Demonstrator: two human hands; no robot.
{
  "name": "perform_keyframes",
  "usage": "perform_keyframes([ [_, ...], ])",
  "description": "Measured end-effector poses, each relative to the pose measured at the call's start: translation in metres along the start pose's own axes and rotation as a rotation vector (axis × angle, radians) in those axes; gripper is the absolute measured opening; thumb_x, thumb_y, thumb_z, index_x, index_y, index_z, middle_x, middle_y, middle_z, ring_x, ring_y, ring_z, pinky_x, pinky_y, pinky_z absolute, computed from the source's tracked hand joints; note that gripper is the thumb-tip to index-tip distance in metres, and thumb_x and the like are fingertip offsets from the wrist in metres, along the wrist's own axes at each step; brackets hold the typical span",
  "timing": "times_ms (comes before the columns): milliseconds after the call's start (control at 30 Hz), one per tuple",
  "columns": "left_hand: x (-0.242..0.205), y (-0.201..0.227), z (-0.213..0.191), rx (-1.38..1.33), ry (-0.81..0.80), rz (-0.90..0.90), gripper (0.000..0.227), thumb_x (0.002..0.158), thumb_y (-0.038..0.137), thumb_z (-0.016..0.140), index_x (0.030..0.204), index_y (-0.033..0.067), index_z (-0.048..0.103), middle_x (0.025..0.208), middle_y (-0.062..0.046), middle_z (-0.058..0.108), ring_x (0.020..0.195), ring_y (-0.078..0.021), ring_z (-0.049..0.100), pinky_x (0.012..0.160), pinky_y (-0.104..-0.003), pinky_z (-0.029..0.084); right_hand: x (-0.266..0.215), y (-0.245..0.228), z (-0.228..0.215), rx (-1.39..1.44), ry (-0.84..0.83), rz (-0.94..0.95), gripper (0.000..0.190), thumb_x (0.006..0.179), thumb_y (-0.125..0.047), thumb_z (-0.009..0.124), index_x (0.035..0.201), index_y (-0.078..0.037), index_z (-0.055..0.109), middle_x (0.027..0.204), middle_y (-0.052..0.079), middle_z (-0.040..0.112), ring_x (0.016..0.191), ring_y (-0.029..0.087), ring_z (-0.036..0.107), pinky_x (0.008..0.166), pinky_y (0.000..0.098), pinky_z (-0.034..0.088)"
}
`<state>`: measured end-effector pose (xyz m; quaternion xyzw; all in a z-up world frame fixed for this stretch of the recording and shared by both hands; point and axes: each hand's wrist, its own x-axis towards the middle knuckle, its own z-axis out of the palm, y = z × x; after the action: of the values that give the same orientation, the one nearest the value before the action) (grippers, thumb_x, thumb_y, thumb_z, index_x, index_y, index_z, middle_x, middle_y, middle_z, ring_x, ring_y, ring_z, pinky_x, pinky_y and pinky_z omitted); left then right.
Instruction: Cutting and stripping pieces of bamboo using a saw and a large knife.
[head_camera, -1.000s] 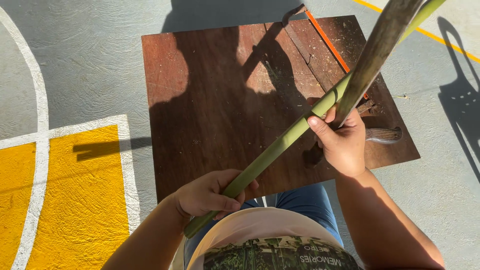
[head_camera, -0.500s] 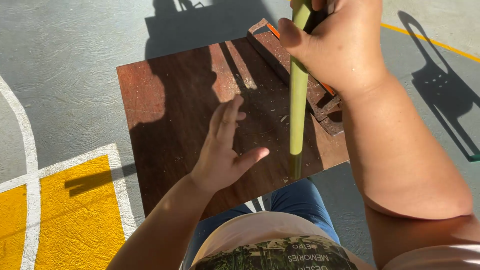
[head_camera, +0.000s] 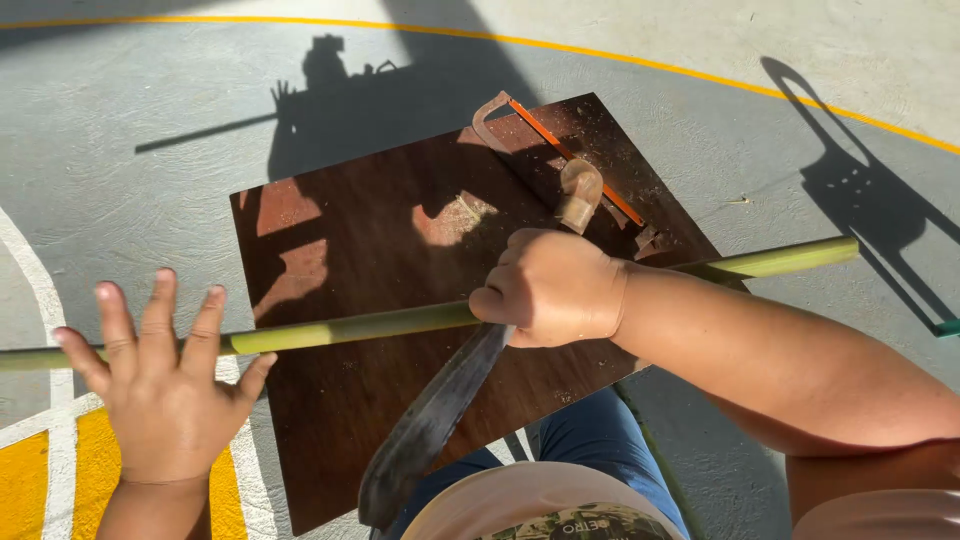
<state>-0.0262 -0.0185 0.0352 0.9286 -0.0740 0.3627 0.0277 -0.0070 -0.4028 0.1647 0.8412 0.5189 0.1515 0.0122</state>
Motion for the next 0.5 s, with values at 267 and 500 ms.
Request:
perform_keyframes([
  [267, -0.058, 0.029, 0.049, -0.36, -0.504, 0.138, 0.047, 0.083, 0.056, 0.07, 0.112, 0.0194, 0.066, 0.081, -0.005, 0.075, 0.069, -0.0281, 0.075, 0.063, -0.038, 0.06, 0.003, 0.006, 0.038, 0.039, -0.074, -0.113, 0.04, 0.066, -0.041, 0.083, 0.081, -0.011, 0.06, 0.073, 0.004, 0.061, 0.068, 0.028, 0.064, 0.068, 0.0422, 0.052],
  [500, -0.18, -0.037, 0.082, -0.232, -0.589, -0.128, 0.048, 0.09, 0.055, 0.061, 0.115, 0.0142, 0.065, 0.078, -0.012, 0.073, 0.069, -0.0315, 0.074, 0.064, -0.043, 0.061, -0.069, 0.039, -0.002, 0.309, 0.276, 0.647, 0.04, 0.095, -0.026, 0.075, 0.111, -0.004, 0.047, 0.083, 0.01, 0.059, 0.068, 0.022, 0.06, 0.064, 0.0355, 0.051],
])
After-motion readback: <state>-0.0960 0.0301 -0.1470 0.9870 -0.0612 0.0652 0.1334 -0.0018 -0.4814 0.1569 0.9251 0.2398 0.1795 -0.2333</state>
